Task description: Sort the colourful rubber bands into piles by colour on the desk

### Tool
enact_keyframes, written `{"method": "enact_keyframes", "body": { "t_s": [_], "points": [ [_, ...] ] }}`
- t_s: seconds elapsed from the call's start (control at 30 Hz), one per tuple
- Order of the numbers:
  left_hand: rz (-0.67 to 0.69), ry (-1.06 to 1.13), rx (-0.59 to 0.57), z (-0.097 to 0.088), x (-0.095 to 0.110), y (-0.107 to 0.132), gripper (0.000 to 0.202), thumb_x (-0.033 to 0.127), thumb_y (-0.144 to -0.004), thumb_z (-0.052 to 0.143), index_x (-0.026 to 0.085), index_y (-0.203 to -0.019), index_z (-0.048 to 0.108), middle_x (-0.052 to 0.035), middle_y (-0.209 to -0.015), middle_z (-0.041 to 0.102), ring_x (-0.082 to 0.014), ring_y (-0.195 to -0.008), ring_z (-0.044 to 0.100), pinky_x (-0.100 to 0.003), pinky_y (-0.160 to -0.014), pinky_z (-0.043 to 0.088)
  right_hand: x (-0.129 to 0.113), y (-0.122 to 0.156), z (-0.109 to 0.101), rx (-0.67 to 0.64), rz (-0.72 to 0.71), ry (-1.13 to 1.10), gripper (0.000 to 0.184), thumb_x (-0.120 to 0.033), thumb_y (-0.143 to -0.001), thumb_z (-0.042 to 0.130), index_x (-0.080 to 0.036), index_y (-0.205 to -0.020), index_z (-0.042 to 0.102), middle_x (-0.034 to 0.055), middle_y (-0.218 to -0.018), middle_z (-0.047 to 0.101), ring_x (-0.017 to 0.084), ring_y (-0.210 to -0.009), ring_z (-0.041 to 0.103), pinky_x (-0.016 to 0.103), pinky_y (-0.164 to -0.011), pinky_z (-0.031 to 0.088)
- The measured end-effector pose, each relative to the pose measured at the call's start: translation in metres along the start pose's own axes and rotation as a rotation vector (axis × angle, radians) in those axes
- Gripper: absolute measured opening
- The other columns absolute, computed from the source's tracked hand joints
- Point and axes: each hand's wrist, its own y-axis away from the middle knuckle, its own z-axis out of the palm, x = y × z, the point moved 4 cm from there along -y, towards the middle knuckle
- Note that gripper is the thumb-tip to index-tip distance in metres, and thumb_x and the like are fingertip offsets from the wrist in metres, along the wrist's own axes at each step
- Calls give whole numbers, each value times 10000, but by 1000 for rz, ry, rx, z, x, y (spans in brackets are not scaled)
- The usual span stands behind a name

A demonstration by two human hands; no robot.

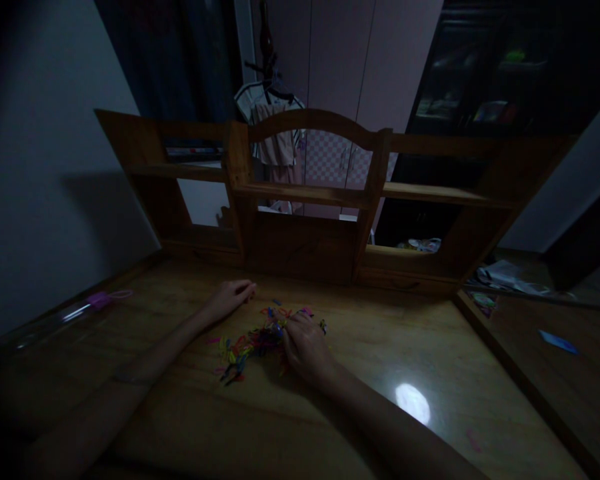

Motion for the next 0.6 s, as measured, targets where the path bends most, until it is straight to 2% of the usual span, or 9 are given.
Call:
{"method": "enact_keyframes", "body": {
  "t_s": [0.13,0.37,0.6],
  "points": [
    [5,-7,-5,0,1,0,398,477,-928,405,199,-777,647,0,-644,631,-158,-626,588,-238,-603,409,1,1,0,8,5,-2,358,-161,-956,402,-158,-1266,582,109,-926,632,222,-883,562,364,-827,474],
    [5,-14,-13,0,0,-1,398,471,-928,397,201,-785,653,-4,-656,644,-163,-634,589,-239,-605,416,-4,2,-6,-5,-31,-28,410,-202,-977,401,-205,-1376,498,99,-991,653,227,-942,564,405,-899,448],
    [11,-18,-10,1,-2,-1,406,474,-929,402,197,-767,651,-4,-651,637,-159,-629,578,-243,-625,411,-7,2,-9,-23,-19,-45,396,-226,-985,387,-211,-1357,523,96,-990,654,226,-925,558,383,-851,450]
  ]
}}
